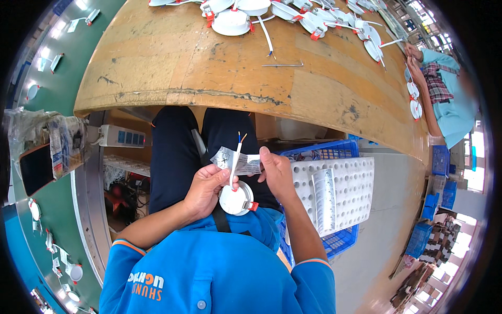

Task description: Manually assemble and label LED light fixtures at a factory workbench.

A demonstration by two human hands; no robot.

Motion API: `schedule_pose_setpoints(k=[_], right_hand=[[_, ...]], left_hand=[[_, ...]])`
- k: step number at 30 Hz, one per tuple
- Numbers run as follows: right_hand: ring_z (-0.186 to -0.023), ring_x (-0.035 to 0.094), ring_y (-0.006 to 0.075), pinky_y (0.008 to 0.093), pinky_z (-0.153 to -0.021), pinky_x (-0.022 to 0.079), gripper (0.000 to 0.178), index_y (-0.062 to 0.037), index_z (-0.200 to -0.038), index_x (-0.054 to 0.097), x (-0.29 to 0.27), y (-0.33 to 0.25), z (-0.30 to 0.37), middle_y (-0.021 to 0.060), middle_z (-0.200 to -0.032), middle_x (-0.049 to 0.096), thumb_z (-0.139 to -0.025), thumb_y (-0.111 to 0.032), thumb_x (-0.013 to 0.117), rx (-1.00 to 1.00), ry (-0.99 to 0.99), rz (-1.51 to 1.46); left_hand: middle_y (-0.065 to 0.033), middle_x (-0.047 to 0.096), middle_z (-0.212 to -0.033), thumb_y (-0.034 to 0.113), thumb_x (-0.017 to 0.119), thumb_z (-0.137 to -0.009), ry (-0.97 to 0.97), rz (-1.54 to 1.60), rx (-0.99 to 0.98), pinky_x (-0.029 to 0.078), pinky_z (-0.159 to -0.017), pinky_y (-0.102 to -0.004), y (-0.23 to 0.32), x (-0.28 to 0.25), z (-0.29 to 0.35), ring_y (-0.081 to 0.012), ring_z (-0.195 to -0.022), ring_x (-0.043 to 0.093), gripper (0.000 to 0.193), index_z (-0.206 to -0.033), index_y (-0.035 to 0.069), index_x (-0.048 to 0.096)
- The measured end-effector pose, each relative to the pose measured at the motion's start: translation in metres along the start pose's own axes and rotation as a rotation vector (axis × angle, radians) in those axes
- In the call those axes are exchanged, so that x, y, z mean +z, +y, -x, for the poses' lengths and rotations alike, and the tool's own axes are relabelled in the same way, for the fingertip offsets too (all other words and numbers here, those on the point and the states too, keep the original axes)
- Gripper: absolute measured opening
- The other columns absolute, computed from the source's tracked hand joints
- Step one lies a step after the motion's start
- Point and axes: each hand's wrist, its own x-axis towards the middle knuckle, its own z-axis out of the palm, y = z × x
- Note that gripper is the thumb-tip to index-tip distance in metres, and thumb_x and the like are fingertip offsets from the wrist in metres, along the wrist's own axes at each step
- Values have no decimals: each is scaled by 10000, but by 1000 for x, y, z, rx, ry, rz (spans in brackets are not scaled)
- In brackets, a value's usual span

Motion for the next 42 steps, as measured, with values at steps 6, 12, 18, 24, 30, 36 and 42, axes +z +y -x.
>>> schedule_pose_setpoints(k=[6, 12, 18, 24, 30, 36, 42], right_hand=[[-545, 519, 91, 218, -470, 392, 423, 4, -849, 623, -31, -2, -13, 51, -716, 618, -882, -368, 425, -195, 58, 849], [-690, 494, 107, 233, -651, 396, 209, -43, -912, 623, -6, -60, -1, 16, -648, 534, -729, -142, 646, -445, -106, 214], [-626, 439, 117, 240, -581, 342, 105, -30, -749, 631, 6, -71, -9, 12, -586, 469, -681, -103, 666, -541, -181, 392], [-569, 410, 132, 261, -541, 317, 107, -40, -621, 583, 12, -76, -8, 15, -537, 442, -637, -90, 677, -525, 64, 460], [-559, 425, 151, 293, -518, 319, 130, -58, -569, 564, 27, -67, -12, 15, -515, 451, -636, -95, 669, -582, 211, 554], [-535, 403, 104, 251, -491, 307, 106, -8, -623, 584, 34, -55, -17, 17, -523, 450, -666, -60, 666, -507, 183, 483], [-529, 402, 102, 254, -486, 310, 100, -13, -622, 588, 39, -59, -22, 15, -515, 445, -661, -64, 666, -556, 222, 567]], left_hand=[[-108, 616, -791, 69, 546, -819, -88, 17, 70, 493, -670, -264, -4, 2, -1, -143, -694, 590, 281, -1078, -31, 506], [-103, 613, -803, 84, 555, -816, -80, -46, 59, 493, -700, -282, -6, 0, -6, -173, -734, 600, 301, -1096, -10, 496], [-132, 617, -825, 25, 549, -810, -44, -74, -1, 516, -689, -288, -3, 1, -12, -201, -776, 626, 199, -996, -5, 483], [-136, 620, -842, 50, 555, -815, -123, -108, 107, 490, -721, -274, 8, -1, -12, -185, -805, 615, 138, -920, 30, 468], [-112, 617, -836, 36, 514, -839, -101, -351, 383, 463, -750, -264, 9, 1, -5, -158, -796, 603, 141, -968, 11, 462], [-114, 609, -824, -11, 537, -807, -48, -260, 415, 492, -709, -287, -4, -8, -13, -187, -770, 615, 200, -1000, 0, 483], [-118, 611, -836, -19, 537, -805, -58, -299, 407, 506, -694, -298, 1, -10, -18, -198, -759, 619, 199, -996, -5, 484]])
